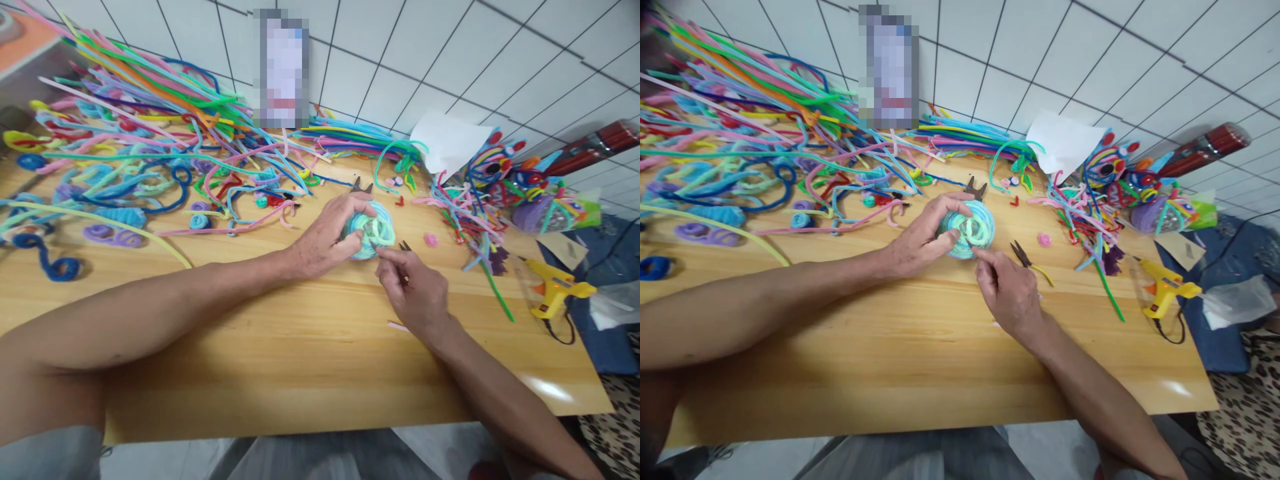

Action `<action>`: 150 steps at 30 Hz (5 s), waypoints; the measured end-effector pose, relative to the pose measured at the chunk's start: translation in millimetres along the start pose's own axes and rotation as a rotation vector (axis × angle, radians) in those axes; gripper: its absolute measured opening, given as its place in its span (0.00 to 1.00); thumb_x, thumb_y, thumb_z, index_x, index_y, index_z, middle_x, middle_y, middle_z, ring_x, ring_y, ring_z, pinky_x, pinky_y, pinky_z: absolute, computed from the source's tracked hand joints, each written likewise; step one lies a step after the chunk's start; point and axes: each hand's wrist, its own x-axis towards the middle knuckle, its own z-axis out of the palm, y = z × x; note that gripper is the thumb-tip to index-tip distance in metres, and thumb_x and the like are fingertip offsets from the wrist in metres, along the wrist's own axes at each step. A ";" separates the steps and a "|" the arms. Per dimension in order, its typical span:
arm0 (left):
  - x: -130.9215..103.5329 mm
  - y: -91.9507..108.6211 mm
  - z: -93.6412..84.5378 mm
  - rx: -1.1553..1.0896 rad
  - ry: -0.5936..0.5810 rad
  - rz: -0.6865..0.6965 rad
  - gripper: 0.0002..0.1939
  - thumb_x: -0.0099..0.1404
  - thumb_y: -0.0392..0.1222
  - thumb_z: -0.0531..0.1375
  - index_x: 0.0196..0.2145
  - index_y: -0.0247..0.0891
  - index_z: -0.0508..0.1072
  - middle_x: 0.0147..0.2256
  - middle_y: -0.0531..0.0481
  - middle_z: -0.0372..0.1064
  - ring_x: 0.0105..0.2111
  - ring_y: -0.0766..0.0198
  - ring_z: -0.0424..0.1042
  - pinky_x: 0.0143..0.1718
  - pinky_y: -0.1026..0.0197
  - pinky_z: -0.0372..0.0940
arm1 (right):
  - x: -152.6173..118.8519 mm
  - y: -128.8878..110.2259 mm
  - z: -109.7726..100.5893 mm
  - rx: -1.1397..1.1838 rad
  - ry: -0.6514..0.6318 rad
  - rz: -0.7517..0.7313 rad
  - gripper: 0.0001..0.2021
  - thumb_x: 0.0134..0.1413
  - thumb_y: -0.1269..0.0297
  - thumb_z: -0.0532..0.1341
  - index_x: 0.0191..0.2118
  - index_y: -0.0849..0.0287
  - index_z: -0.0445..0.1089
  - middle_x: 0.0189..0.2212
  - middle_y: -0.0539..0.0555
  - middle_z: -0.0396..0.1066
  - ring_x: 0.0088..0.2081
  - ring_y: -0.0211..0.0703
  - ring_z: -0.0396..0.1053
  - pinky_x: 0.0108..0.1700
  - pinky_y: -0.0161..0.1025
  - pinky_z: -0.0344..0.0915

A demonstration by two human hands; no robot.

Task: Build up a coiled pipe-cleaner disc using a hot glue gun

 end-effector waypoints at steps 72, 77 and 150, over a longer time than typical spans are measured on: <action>-0.4 5.6 -3.3 -0.024 0.000 -0.040 0.14 0.77 0.43 0.52 0.56 0.42 0.70 0.66 0.40 0.69 0.68 0.51 0.66 0.72 0.42 0.60 | -5.6 4.7 6.3 -0.026 0.036 -0.037 0.13 0.68 0.73 0.61 0.53 0.54 0.75 0.29 0.46 0.81 0.22 0.34 0.73 0.29 0.31 0.69; -0.6 5.7 -1.3 -0.023 0.003 -0.034 0.14 0.78 0.43 0.51 0.56 0.42 0.69 0.66 0.39 0.69 0.69 0.52 0.65 0.72 0.41 0.59 | -8.3 7.6 11.3 0.011 0.052 -0.034 0.13 0.69 0.72 0.60 0.54 0.53 0.74 0.28 0.46 0.79 0.22 0.33 0.72 0.28 0.31 0.68; -2.4 7.0 -4.0 0.244 -0.067 0.119 0.21 0.74 0.49 0.59 0.61 0.44 0.69 0.63 0.37 0.65 0.65 0.44 0.64 0.69 0.36 0.60 | 23.4 14.7 -11.8 0.126 -0.003 0.110 0.10 0.74 0.61 0.60 0.50 0.50 0.79 0.43 0.55 0.83 0.46 0.48 0.80 0.50 0.47 0.76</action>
